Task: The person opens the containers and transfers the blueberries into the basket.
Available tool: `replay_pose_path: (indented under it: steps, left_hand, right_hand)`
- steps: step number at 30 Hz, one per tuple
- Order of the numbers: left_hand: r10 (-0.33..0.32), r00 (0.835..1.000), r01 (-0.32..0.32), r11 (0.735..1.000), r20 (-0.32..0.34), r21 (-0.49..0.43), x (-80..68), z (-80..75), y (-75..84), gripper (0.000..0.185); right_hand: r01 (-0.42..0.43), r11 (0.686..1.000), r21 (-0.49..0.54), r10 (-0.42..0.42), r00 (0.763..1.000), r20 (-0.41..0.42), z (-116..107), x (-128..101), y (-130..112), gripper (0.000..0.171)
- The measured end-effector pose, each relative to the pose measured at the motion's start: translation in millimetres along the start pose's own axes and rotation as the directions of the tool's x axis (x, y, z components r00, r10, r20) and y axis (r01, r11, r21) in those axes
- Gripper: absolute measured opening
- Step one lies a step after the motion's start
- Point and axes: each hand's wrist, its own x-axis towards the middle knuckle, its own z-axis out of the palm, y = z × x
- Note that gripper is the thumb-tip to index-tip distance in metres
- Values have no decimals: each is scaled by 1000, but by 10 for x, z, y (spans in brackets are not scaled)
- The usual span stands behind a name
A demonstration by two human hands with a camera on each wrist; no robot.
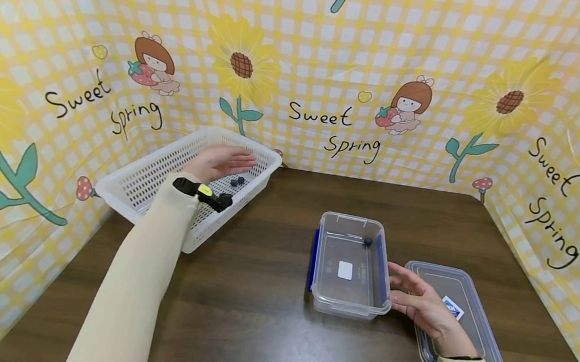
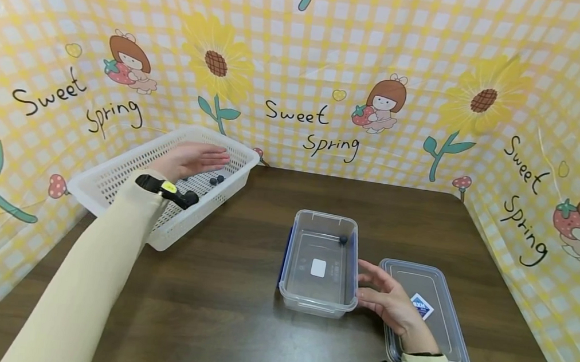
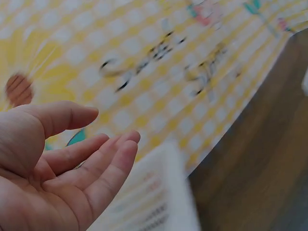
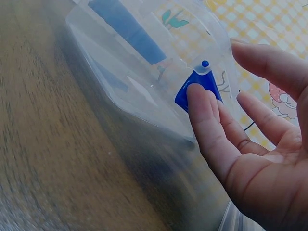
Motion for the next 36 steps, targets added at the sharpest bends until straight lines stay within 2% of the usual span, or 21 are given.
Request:
replay_pose_path:
  steps: [3, 8, 13, 18, 24, 27, 29, 33, 36]
  left_hand:
    - [-8, 998, 5, 999, 60, 53, 41, 265, -64, 49]
    - [-51, 988, 33, 991, 142, 126, 86, 737, -266, 42]
    - [-87, 971, 51, 985, 221, 164, 122, 1147, -467, 37]
    - [-141, 948, 84, 976, 286, 202, 193, 1488, -733, 37]
    - [-224, 924, 158, 962, 310, 224, 222, 1787, -1037, 38]
    - [-240, 915, 160, 954, 324, 255, 198, 1902, -1150, 38]
    - [-227, 917, 139, 953, 329, 271, 196, 1966, -1227, 38]
    - [-201, 934, 118, 954, 295, 275, 212, 2091, -1367, 36]
    - [-225, 935, 151, 953, 275, 264, 235, 2184, -1453, 36]
  right_hand:
    - [-2, 1000, 2, 2, 1000, 1, 5, -4, -3, 59]
    - [-6, 1000, 7, 6, 1000, 6, 13, -14, -13, 59]
    - [1, 1000, 7, -1, 1000, 12, 1, -14, -10, 59]
    - [14, 1000, 20, -14, 1000, 15, -8, -15, -8, 59]
    - [5, 1000, 11, -6, 1000, 8, -7, -8, -1, 59]
    - [-1, 1000, 0, 1, 1000, -2, -7, -7, 2, 59]
    - [-6, 1000, -4, 6, 1000, -7, -6, -5, 1, 59]
    - [-9, 1000, -10, 9, 1000, -11, -4, 2, -2, 58]
    - [-9, 1000, -11, 8, 1000, -9, -6, -1, 3, 58]
